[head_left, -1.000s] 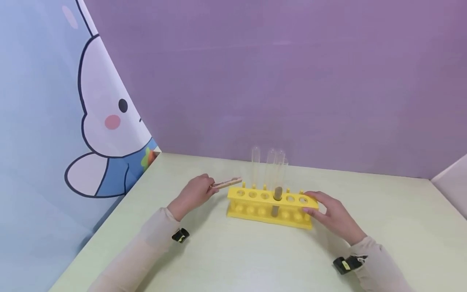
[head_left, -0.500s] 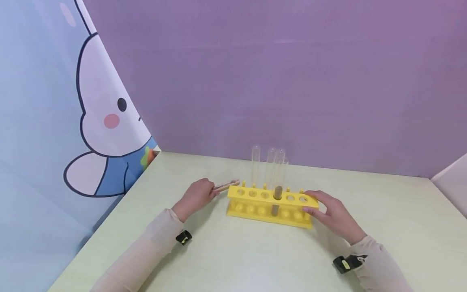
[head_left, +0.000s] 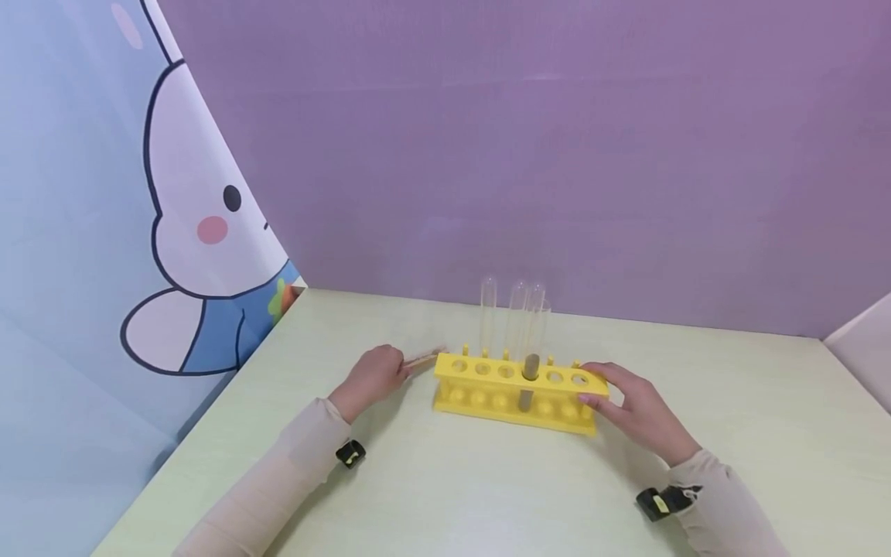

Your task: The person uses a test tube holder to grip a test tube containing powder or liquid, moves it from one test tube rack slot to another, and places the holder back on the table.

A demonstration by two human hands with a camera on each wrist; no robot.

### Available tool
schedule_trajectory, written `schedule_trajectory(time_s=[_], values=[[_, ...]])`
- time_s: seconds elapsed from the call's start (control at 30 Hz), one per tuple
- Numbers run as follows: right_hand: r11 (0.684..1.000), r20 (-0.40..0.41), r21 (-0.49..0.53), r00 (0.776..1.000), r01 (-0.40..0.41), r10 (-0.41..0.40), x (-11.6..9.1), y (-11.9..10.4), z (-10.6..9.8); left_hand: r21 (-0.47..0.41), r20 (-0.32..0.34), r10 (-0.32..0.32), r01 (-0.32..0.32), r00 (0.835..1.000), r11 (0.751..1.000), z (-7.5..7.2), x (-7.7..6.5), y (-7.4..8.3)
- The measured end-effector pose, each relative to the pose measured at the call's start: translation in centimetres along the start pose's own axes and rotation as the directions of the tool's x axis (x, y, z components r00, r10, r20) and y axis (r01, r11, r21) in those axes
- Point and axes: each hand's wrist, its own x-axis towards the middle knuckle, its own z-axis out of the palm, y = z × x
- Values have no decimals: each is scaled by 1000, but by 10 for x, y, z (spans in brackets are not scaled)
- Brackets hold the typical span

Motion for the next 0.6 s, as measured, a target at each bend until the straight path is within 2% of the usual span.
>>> schedule_trajectory(time_s=[0.23, 0.6], values=[[1000, 1, -5, 1000, 5, -5, 0, -1, 0, 23, 62, -50, 49, 997, 999, -1, 1, 2], [1000, -9, -15, 1000, 16, -16, 0, 1, 0, -3, 167, -78, 80, 983, 997, -6, -1, 9]])
